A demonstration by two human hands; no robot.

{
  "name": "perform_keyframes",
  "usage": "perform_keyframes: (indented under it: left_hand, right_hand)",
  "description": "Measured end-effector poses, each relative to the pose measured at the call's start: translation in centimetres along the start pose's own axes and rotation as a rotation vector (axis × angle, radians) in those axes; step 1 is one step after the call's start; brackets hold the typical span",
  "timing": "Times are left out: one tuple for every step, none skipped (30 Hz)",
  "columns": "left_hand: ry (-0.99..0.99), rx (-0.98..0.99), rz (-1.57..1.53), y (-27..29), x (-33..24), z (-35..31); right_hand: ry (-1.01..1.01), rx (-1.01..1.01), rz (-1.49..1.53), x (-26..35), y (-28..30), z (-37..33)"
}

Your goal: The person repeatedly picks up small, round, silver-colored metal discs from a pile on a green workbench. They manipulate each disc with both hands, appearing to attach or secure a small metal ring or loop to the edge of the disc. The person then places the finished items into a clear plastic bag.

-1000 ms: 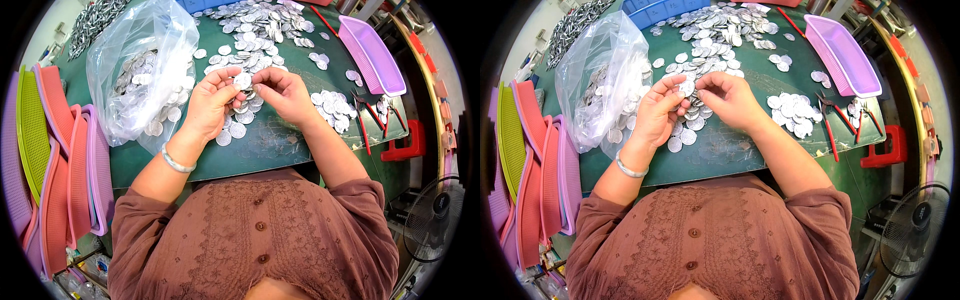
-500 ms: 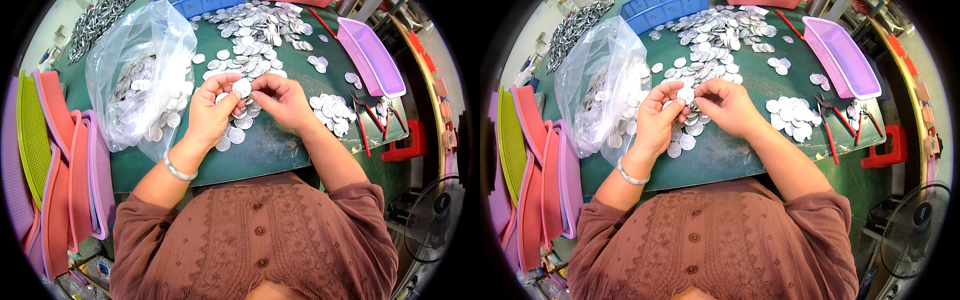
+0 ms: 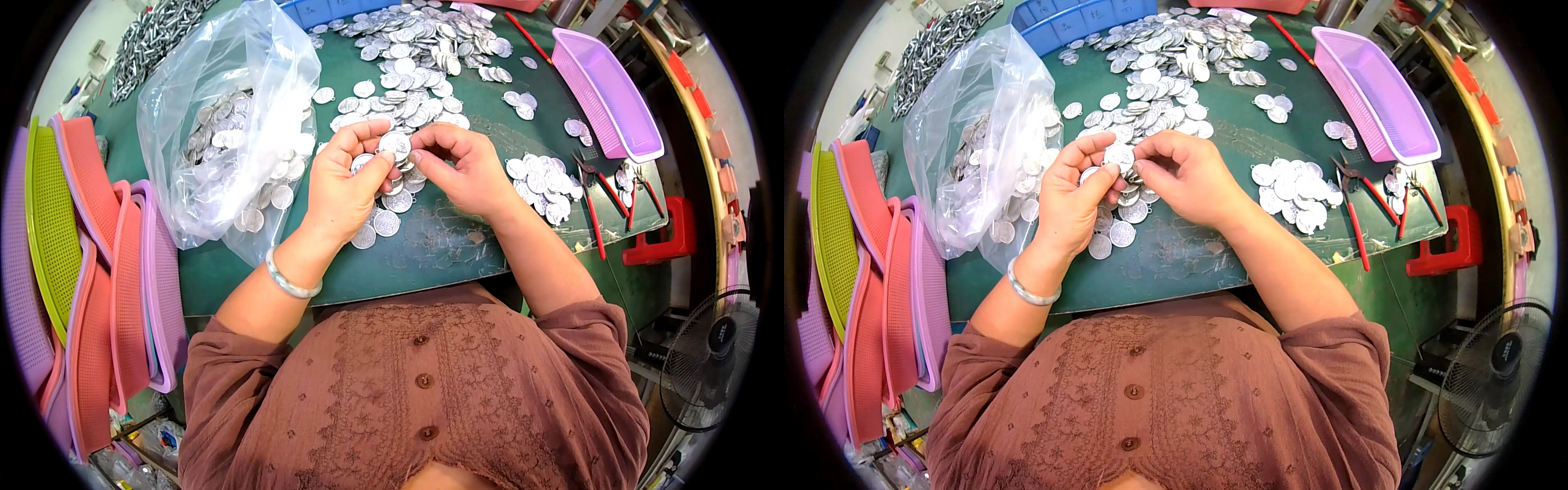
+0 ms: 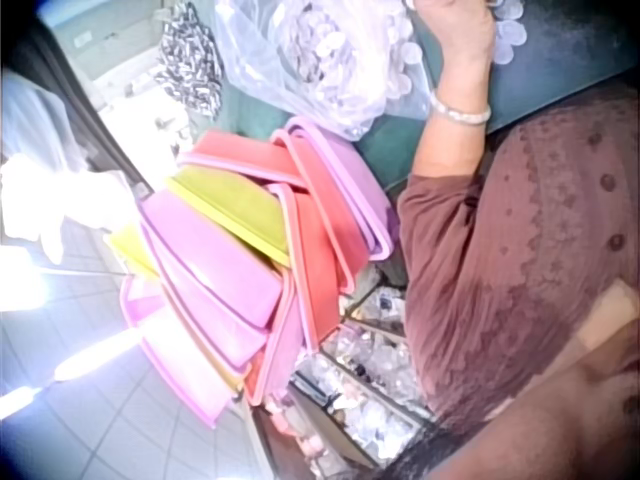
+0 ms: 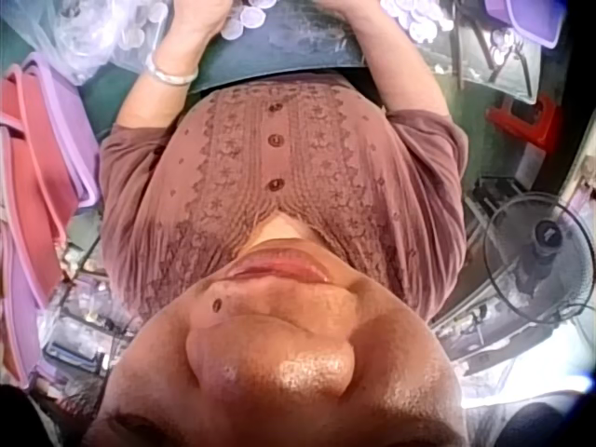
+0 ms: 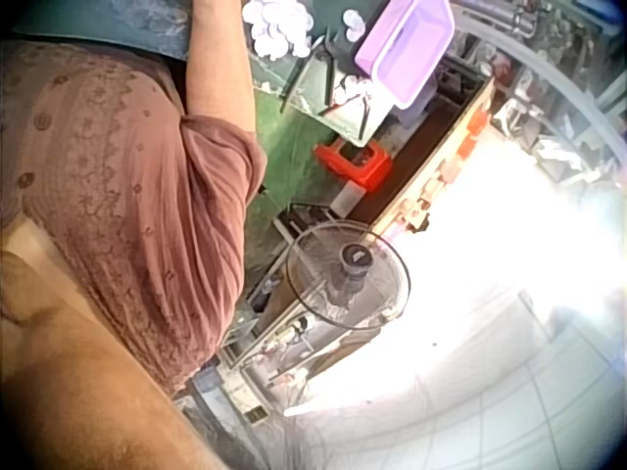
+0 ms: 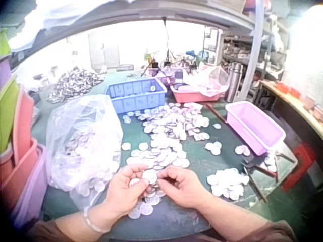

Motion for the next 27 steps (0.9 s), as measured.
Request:
perform_keyframes:
  left_hand:
    - [0.006, 0.003, 0.009, 0.0, 0.1, 0.0]
    - [0.012, 0.006, 0.018, 0.1, 0.3, 0.1]
    - [0.019, 0.009, 0.027, 0.1, 0.4, 0.1]
    - [0.023, 0.009, 0.017, 0.1, 0.5, 0.2]
    - [0.026, 0.01, 0.007, 0.1, 0.5, 0.2]
    - [0.03, 0.011, -0.003, 0.2, 0.6, 0.2]
    - [0.041, 0.028, -0.035, 0.1, 0.7, 0.2]
    - [0.051, 0.044, -0.067, 0.1, 0.8, 0.3]
    - [0.061, 0.059, -0.097, 0.0, 0.9, 0.3]
    - [0.076, 0.065, -0.114, 0.1, 1.0, 0.4]
    - [0.09, 0.071, -0.131, 0.1, 1.1, 0.4]
    - [0.106, 0.078, -0.149, 0.1, 1.2, 0.4]
    - [0.117, 0.085, -0.172, 0.1, 1.3, 0.5]
    - [0.128, 0.092, -0.195, 0.2, 1.4, 0.5]
    - [0.142, 0.099, -0.218, 0.1, 1.6, 0.6]
    - [0.157, 0.096, -0.232, 0.1, 1.7, 0.6]
    - [0.173, 0.093, -0.246, 0.1, 1.8, 0.6]
    - [0.188, 0.091, -0.259, 0.1, 1.8, 0.6]
    - [0.206, 0.099, -0.267, 0.0, 1.9, 0.5]
    - [0.224, 0.107, -0.275, -0.1, 1.9, 0.5]
    - [0.242, 0.114, -0.283, -0.2, 1.9, 0.4]
    - [0.25, 0.113, -0.28, -0.2, 1.9, 0.4]
    - [0.259, 0.111, -0.277, -0.3, 2.0, 0.3]
    - [0.267, 0.11, -0.274, -0.4, 2.1, 0.3]
    - [0.276, 0.103, -0.276, -0.5, 2.1, 0.2]
    - [0.285, 0.096, -0.278, -0.7, 2.1, 0.2]
    - [0.293, 0.089, -0.279, -0.7, 2.1, 0.2]
  right_hand:
    - [-0.006, 0.005, 0.005, -0.1, 0.0, 0.0]
    - [-0.012, 0.011, 0.01, -0.1, 0.0, 0.0]
    - [-0.022, 0.012, 0.024, -0.2, 0.0, 0.0]
    - [-0.033, 0.013, 0.038, -0.2, 0.0, 0.0]
    - [-0.043, 0.014, 0.053, -0.2, 0.0, 0.0]
    - [-0.048, 0.015, 0.061, -0.2, 0.0, 0.0]
    - [-0.052, 0.015, 0.069, -0.1, 0.0, -0.1]
    - [-0.056, 0.016, 0.078, -0.1, 0.0, -0.1]
    - [-0.039, 0.02, 0.078, -0.1, 0.0, -0.1]
    - [-0.021, 0.025, 0.077, 0.0, 0.0, -0.1]
    - [-0.004, 0.029, 0.077, 0.0, 0.0, 0.0]
    - [0.024, 0.029, 0.058, 0.3, -0.1, -0.1]
    - [0.053, 0.029, 0.039, 0.6, -0.1, -0.1]
    - [0.081, 0.029, 0.021, 1.0, -0.2, -0.1]
    - [0.081, 0.035, 0.028, 1.0, -0.3, -0.1]
    - [0.082, 0.042, 0.035, 1.1, -0.4, -0.1]
    - [0.082, 0.048, 0.042, 1.1, -0.4, -0.1]
    - [0.116, 0.041, 0.013, 1.2, -0.4, -0.1]
    - [0.15, 0.034, -0.015, 1.4, -0.4, -0.1]
    - [0.184, 0.028, -0.044, 1.5, -0.4, -0.2]
    - [0.19, 0.025, -0.042, 1.6, -0.5, -0.2]
    - [0.196, 0.022, -0.041, 1.7, -0.5, -0.2]
    - [0.203, 0.019, -0.039, 1.7, -0.5, -0.2]
    - [0.229, 0.003, -0.067, 1.8, -0.5, -0.3]
    - [0.254, -0.014, -0.094, 1.9, -0.5, -0.3]
    - [0.28, -0.03, -0.122, 2.0, -0.5, -0.3]
    - [0.285, -0.038, -0.131, 2.1, -0.5, -0.3]
Point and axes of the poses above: each hand's wrist, its own z-axis towards the middle knuckle, its own y-axis out of the back of the hand, x = y × z, the point moved 6 cm from there along z, towards the middle knuckle
